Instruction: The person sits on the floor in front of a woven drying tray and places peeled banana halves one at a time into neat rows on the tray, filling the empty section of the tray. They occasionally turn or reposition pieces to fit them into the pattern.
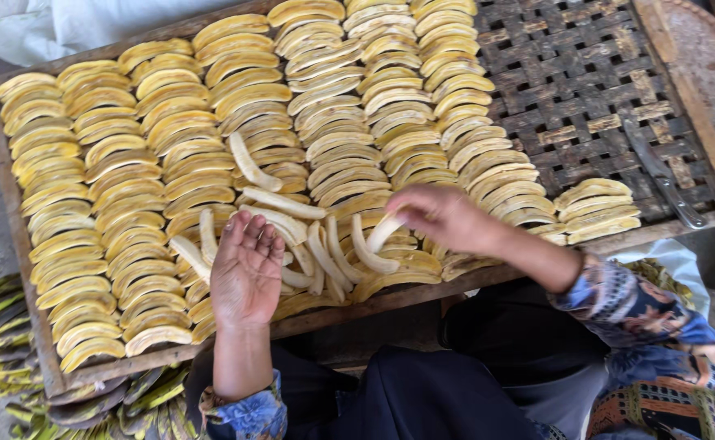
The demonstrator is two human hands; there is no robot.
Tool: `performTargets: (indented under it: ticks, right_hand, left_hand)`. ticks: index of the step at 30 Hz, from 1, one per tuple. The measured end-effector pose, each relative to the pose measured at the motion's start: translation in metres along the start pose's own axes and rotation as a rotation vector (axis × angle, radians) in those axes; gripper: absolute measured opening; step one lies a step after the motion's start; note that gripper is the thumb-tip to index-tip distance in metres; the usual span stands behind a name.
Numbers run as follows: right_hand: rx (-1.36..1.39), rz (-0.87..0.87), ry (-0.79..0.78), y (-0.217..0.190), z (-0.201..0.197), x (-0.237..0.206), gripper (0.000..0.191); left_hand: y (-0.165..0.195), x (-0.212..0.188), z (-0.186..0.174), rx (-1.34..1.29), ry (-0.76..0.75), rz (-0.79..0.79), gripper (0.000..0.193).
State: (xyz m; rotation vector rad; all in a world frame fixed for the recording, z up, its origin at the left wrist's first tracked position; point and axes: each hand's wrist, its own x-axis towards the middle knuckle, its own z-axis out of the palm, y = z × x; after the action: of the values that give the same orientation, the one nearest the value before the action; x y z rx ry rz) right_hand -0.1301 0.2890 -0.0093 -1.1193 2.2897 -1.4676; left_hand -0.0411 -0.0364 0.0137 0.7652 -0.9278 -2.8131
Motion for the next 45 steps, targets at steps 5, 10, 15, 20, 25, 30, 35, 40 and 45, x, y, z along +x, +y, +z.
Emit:
performTargets:
  ticks: [5, 10, 15, 20, 25, 30, 35, 40, 45]
  right_hand:
    - [0.187, 0.256, 0.222, 0.026, -0.094, -0.06, 0.023]
    - [-0.061, 0.509, 0.465, 0.047, -0.158, -0.131, 0.022]
    - [-0.062, 0.635, 0.51, 0.085, -0.184, -0.174, 0.021]
    - [0.057, 0.832, 0.586, 0.14, -0.188, -0.194, 0.024]
    - [-0.175, 1.02, 0.424, 0.148, -0.196, -0.2, 0.031]
    - [-0.717, 0.816, 0.077, 0.131, -0.198, -0.187, 0.044]
    - [-0.646, 0.748, -0.178, 0.141, -0.184, -0.164, 0.037]
    - [-0.606, 0.806, -0.24, 0.155, -0.18, -0.158, 0.03]
    - [-0.57, 0.82, -0.203, 0.156, -0.179, -0.159, 0.027]
  left_hand:
    - [-0.003, 0.0, -0.003, 0.037, 0.025, -0.014, 0.016]
    - [-0.008, 0.001, -0.01, 0.099, -0.01, -0.032, 0.016]
    - [-0.015, 0.007, -0.011, 0.139, 0.01, -0.051, 0.017]
    - [-0.018, 0.01, -0.01, 0.171, 0.04, -0.072, 0.019]
    - [-0.018, 0.006, -0.006, 0.192, 0.044, -0.063, 0.018]
    - [-0.019, 0.003, -0.002, 0.212, 0.055, -0.07, 0.017]
    - [-0.021, 0.004, -0.003, 0.204, 0.027, -0.073, 0.018]
    - [-0.022, 0.004, -0.003, 0.204, 0.049, -0.078, 0.018]
    - [-0.024, 0.005, -0.003, 0.209, 0.065, -0.091, 0.019]
